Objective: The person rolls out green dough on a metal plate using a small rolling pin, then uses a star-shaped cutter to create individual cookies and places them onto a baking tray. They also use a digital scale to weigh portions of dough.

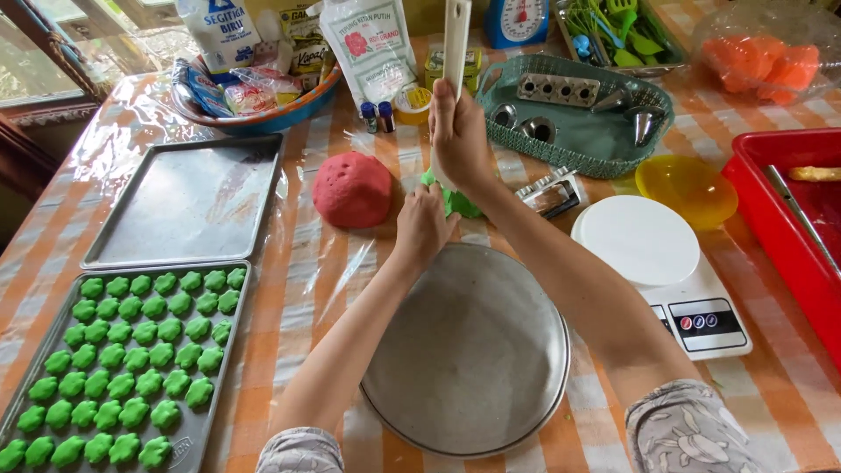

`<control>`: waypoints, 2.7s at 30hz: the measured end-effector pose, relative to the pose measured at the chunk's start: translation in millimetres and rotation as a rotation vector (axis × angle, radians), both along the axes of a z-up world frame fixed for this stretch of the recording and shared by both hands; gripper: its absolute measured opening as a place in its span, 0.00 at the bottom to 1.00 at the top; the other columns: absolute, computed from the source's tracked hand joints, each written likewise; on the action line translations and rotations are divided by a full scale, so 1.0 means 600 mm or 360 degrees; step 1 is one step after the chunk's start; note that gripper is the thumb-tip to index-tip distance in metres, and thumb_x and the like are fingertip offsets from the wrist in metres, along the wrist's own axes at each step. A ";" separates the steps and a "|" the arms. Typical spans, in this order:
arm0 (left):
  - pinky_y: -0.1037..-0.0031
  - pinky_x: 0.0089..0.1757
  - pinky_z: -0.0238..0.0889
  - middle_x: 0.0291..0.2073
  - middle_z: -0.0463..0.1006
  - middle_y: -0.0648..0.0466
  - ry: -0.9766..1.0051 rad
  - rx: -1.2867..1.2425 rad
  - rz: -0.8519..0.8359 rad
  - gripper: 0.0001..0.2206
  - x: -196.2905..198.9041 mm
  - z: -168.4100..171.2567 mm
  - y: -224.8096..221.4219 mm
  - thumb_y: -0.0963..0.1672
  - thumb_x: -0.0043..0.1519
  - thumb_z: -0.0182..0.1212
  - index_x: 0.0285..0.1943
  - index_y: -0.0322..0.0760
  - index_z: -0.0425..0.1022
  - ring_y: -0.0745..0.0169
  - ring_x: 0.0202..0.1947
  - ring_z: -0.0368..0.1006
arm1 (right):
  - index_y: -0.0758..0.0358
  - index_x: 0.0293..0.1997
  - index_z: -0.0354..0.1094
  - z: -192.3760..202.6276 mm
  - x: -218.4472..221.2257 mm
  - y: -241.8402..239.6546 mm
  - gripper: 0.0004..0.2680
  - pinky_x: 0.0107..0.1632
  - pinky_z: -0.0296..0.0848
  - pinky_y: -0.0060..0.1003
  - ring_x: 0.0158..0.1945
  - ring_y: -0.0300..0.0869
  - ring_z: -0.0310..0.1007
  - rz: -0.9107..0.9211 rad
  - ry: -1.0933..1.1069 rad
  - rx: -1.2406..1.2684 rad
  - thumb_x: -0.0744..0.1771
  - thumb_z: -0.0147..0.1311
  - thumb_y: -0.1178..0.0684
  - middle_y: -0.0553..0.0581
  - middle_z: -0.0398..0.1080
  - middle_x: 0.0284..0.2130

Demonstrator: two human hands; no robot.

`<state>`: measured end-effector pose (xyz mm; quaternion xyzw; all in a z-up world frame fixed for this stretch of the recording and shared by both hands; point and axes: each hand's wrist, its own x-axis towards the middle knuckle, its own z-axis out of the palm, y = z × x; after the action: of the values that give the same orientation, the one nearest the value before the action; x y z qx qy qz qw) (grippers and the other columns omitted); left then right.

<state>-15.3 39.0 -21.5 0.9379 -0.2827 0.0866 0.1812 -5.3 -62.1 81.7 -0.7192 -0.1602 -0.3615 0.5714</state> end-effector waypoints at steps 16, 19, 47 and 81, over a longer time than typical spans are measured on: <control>0.53 0.41 0.69 0.37 0.76 0.39 0.0073 -0.0431 -0.0656 0.15 0.038 -0.001 0.084 0.38 0.42 0.54 0.39 0.30 0.74 0.26 0.38 0.74 | 0.61 0.28 0.59 -0.086 0.003 0.032 0.17 0.27 0.66 0.40 0.29 0.36 0.62 0.0055 0.0110 -0.0248 0.74 0.43 0.44 0.51 0.55 0.16; 0.55 0.39 0.69 0.37 0.76 0.44 0.0187 -0.0468 -0.0627 0.18 0.043 -0.012 0.112 0.36 0.44 0.56 0.44 0.37 0.75 0.30 0.37 0.75 | 0.61 0.28 0.60 -0.098 0.012 0.006 0.16 0.25 0.65 0.39 0.22 0.40 0.60 0.0020 0.0113 -0.0320 0.74 0.45 0.46 0.53 0.57 0.14; 0.72 0.42 0.69 0.44 0.85 0.55 0.0787 -0.0693 -0.0525 0.20 -0.118 0.111 -0.076 0.54 0.57 0.65 0.54 0.45 0.80 0.61 0.44 0.81 | 0.64 0.33 0.57 0.113 -0.349 -0.310 0.18 0.32 0.73 0.29 0.24 0.40 0.64 -0.0306 0.1005 -0.0565 0.79 0.33 0.46 0.52 0.59 0.21; 0.58 0.70 0.67 0.64 0.65 0.37 -0.0327 -0.1229 -0.0718 0.10 -0.309 0.364 0.114 0.39 0.73 0.53 0.61 0.26 0.67 0.45 0.70 0.64 | 0.50 0.85 0.24 0.080 -0.432 -0.396 0.37 0.27 0.71 0.52 0.27 0.60 0.75 -0.1316 0.2204 -0.1273 0.68 0.48 0.67 0.72 0.71 0.33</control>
<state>-200.7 107.4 196.6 0.7032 -0.4435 0.2367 0.5027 -264.5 -299.9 129.6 -0.9213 0.3777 0.0589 0.0713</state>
